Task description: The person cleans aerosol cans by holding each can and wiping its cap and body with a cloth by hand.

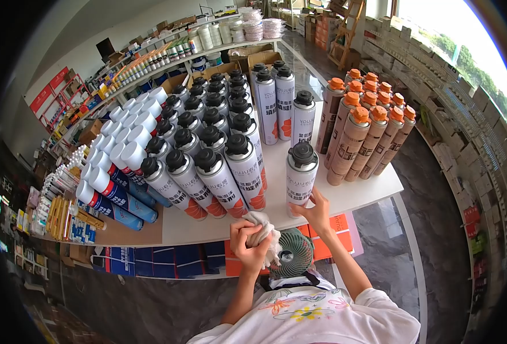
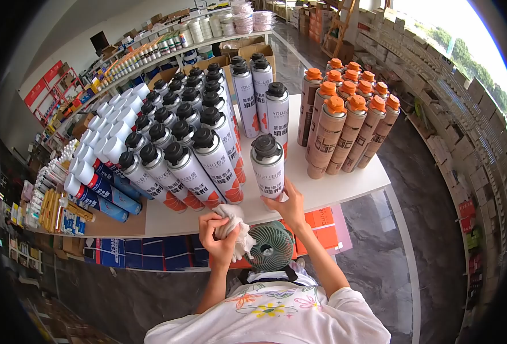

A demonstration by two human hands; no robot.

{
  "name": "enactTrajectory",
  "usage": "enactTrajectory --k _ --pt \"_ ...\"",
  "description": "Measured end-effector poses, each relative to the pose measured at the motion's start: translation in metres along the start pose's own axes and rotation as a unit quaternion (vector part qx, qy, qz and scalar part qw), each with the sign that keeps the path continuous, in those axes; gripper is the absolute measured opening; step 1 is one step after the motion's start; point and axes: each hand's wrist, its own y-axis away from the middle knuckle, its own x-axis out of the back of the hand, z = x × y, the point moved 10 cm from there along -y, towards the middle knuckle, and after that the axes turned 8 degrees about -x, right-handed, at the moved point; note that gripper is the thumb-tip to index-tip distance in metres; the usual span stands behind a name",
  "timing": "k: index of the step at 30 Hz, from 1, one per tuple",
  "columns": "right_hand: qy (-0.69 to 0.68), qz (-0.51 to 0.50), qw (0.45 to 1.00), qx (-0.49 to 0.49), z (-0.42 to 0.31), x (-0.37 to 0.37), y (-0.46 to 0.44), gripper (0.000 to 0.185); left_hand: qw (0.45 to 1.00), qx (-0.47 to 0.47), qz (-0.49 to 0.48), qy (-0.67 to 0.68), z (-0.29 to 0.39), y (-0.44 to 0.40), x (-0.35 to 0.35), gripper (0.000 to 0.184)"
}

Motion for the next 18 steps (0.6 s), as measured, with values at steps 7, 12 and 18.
enactTrajectory --k 7,12,18 --pt "-0.002 -0.003 1.0 -0.022 0.004 0.002 -0.001 0.064 1.0 0.001 -0.007 0.022 -0.004 0.005 -0.002 0.028" --pt "-0.012 -0.003 1.0 -0.015 0.006 0.0 -0.001 0.07 0.999 -0.018 -0.011 0.027 -0.001 -0.014 -0.002 0.026" --pt "0.067 -0.042 0.997 0.023 -0.018 0.003 0.002 0.107 0.982 -0.156 -0.056 0.086 0.041 -0.087 -0.008 0.031"
